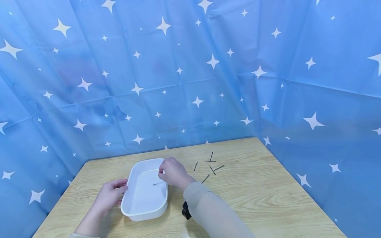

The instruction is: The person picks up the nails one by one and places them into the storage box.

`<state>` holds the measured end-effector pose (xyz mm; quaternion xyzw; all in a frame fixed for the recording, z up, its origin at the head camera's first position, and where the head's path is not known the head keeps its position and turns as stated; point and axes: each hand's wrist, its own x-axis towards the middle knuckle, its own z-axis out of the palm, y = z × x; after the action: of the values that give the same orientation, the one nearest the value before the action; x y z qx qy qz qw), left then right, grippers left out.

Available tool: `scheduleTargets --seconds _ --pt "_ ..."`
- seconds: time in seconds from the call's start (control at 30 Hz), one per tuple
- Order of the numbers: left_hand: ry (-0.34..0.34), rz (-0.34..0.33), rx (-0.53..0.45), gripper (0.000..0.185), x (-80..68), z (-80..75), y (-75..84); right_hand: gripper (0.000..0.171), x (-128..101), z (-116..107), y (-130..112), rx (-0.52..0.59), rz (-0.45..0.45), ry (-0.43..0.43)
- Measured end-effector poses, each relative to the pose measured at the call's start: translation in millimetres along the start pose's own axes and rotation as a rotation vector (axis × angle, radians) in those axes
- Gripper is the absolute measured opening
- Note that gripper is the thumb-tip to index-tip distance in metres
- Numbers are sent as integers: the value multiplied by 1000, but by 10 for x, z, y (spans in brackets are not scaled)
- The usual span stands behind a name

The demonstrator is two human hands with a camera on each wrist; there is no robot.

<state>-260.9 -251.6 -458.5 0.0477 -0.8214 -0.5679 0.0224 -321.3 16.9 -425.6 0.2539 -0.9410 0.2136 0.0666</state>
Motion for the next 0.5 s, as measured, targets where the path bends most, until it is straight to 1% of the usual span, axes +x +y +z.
scheduleTargets --seconds 0.27,0.5 --pt "-3 0 -9 35 10 -2 -7 9 3 11 -6 13 6 -8" --pt "-3 -2 -2 36 3 -8 -14 7 20 -15 33 40 19 6"
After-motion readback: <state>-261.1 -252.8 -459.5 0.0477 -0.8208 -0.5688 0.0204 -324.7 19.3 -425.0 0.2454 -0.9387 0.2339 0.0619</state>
